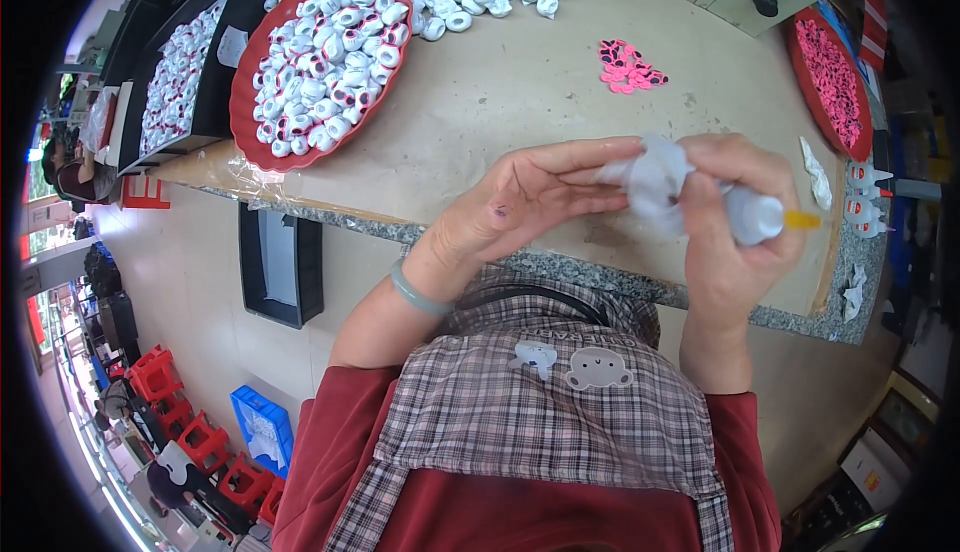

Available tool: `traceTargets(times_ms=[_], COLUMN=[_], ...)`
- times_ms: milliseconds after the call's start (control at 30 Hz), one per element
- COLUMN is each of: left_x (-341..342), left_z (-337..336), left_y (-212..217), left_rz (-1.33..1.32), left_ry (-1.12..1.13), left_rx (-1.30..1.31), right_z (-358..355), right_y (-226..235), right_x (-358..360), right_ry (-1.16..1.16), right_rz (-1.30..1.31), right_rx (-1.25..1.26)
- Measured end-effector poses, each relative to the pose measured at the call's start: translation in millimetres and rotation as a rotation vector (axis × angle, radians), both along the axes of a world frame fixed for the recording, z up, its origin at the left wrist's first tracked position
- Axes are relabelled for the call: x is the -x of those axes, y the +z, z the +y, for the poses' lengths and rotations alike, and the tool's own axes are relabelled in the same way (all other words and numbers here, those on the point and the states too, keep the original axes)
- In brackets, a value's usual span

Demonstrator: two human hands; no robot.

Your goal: The person glues small pink glasses onto white toy heads by hand, using a glue bottle at a factory workbench.

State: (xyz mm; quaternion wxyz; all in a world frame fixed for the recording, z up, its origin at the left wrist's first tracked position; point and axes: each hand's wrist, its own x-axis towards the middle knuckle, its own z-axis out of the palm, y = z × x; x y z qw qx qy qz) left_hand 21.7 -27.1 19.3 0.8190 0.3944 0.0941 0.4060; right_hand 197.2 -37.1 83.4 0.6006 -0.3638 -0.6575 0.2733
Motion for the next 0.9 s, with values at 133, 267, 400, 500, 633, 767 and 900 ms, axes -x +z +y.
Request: traceTargets(times_ms=[133, 267, 400, 500, 633, 767, 900], left_x=[6, -10, -10, -13, -14, -21, -22], left_z=[-18, -6, -15, -16, -16, -19, -15], left_y=[24, 32, 12, 2, 7, 7, 1], left_rz=[0.109, 0.035, 0.237, 0.127, -0.020, -0.049, 0.121], left_ry=[0.104, -0.012, 0.148, 0.154, 0.211, 0.322, 0.419], left_rx=[0.165, 0.304, -0.004, 0.121, 0.255, 0.204, 0.184], right_z=[-2, 0, -2, 7, 26, 29, 30], right_y=[9, -15, -20, -25, -47, -49, -49], right_x=[23, 38, 37, 29, 20, 14, 12], right_ry=[0.280, 0.388, 0.092, -0.018, -0.283, -0.345, -0.356], right_rz=[0.034, -0.009, -0.102, -0.062, -0.367, -0.437, -0.391], right_rx=[0.075, 0.112, 0.261, 0.266, -0.095, -0.029, -0.002])
